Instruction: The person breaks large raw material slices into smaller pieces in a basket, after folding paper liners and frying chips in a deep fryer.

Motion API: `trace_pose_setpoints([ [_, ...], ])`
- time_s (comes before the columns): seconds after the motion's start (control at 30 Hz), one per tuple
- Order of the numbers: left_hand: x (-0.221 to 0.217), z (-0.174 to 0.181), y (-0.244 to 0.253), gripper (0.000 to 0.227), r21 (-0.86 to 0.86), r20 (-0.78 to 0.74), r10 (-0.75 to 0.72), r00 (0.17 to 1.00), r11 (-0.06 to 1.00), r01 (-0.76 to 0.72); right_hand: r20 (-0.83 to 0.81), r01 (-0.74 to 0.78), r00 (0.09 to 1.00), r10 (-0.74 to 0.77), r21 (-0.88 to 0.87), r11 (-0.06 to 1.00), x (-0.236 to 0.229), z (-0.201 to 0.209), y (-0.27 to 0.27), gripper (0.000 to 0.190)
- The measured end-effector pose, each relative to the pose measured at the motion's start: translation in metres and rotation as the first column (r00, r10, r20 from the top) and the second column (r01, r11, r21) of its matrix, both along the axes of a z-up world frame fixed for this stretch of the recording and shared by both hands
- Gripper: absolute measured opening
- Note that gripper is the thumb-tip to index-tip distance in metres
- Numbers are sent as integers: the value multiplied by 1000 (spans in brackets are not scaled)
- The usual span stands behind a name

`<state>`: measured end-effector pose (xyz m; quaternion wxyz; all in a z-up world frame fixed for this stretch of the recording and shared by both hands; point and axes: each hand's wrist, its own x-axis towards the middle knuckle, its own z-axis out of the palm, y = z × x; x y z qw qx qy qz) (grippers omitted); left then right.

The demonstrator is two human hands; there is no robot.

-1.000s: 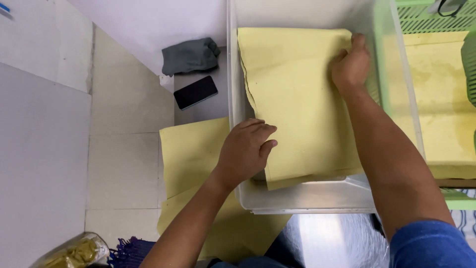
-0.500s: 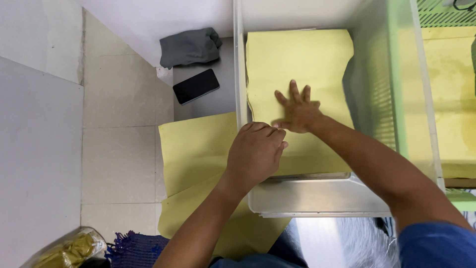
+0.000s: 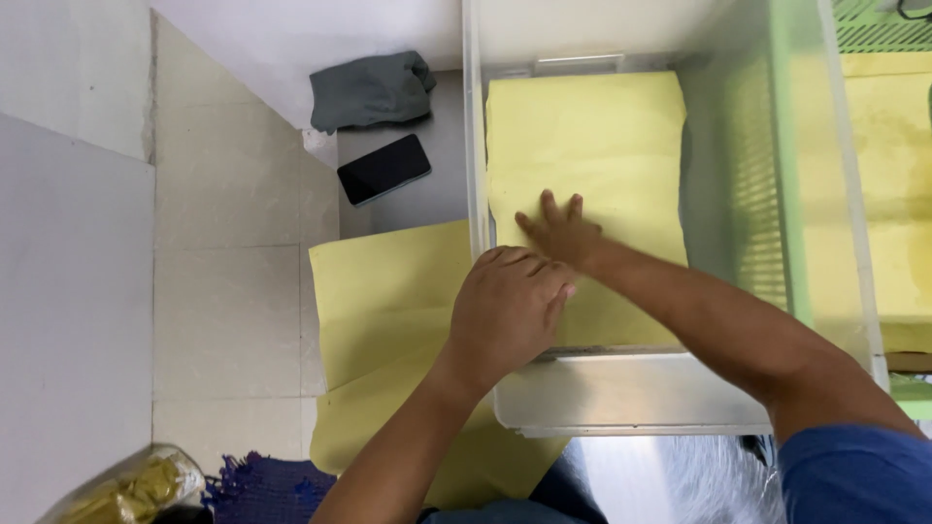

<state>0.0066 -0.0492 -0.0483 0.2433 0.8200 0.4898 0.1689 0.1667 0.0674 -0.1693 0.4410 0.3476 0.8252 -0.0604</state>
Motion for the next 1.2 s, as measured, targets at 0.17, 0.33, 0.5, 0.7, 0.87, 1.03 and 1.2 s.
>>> trace_pose_setpoints([
  [0.17,-1,-1,-1,21,17,25,8,1000,1000,-9,-560,448,786,-262,222,866,-3,14,99,79],
  [0.33,-1,6,-1,13,236,114,42,993,969,-68,-400,758,568,-720,-86,646,10,26,111,101],
  [0.5,-3,3,-1,22,25,3,-23,1000,999,23,-391,685,679,-621,34,728,18,11,89,103],
  [0.7,2,-9,-4,25,112,47,-15,999,994,10,-166,478,858,-486,-85,874,2,-11,-26,118],
  [0.87,0,-6,3,31,101,-29,20,999,995,-17,-217,379,889,-402,-141,915,4,23,-48,115],
  [1.03,1,7,3,32,130,54,0,999,991,-7,-177,193,956,-233,-218,957,34,-47,-35,95],
  [1.2,-36,29,-27,21,-223,776,258,575,966,-132,-255,337,873,-416,-302,892,34,125,-84,64],
])
